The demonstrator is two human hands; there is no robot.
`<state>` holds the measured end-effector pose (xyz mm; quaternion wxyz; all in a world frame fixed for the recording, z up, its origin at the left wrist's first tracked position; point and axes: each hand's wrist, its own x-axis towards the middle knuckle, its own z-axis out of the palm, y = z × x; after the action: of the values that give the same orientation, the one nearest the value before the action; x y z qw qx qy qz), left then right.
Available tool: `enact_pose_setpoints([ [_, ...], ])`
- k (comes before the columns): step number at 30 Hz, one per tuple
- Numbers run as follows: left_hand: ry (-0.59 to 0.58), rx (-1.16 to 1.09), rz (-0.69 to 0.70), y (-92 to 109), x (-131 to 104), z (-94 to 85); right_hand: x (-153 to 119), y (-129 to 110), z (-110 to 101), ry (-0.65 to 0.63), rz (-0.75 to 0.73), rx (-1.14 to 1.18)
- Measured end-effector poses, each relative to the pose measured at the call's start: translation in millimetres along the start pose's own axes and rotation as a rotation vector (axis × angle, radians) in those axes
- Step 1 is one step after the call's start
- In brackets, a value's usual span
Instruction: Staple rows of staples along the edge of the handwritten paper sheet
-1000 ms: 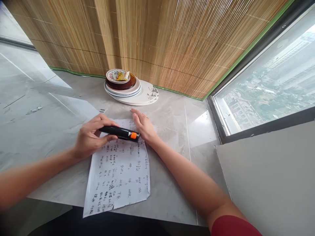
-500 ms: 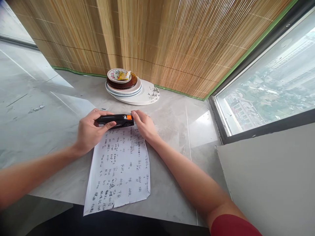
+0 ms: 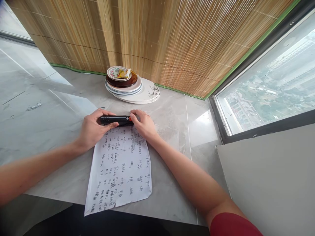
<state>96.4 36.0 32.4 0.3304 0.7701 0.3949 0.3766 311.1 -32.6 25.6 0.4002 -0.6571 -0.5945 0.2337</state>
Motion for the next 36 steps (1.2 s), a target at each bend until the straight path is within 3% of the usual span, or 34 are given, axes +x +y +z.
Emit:
enact_pose_setpoints([
  [5,-0.06,0.033,-0.034,1.8,1.1,-7.2,-1.4,0.1,-1.6,0.039,-0.008,0.128],
  [10,-0.113,-0.024,-0.065,0.6,2.0,-10.7,-3.1,4.0,-1.8,0.167,-0.004,0.28],
  [16,-0.016,-0.602,-0.085,7.7,9.9,-13.4,-5.4,4.6,-0.3,0.313,-0.038,0.386],
  [23,-0.005,-0.873,-0.209,9.8,21.6,-30.4,-9.5,4.0,0.5,0.197,-0.015,0.444],
  [36,-0.044,-0.987,-0.404,4.9,21.1,-27.4,-3.8,-5.0,4.7,0.192,0.037,0.378],
])
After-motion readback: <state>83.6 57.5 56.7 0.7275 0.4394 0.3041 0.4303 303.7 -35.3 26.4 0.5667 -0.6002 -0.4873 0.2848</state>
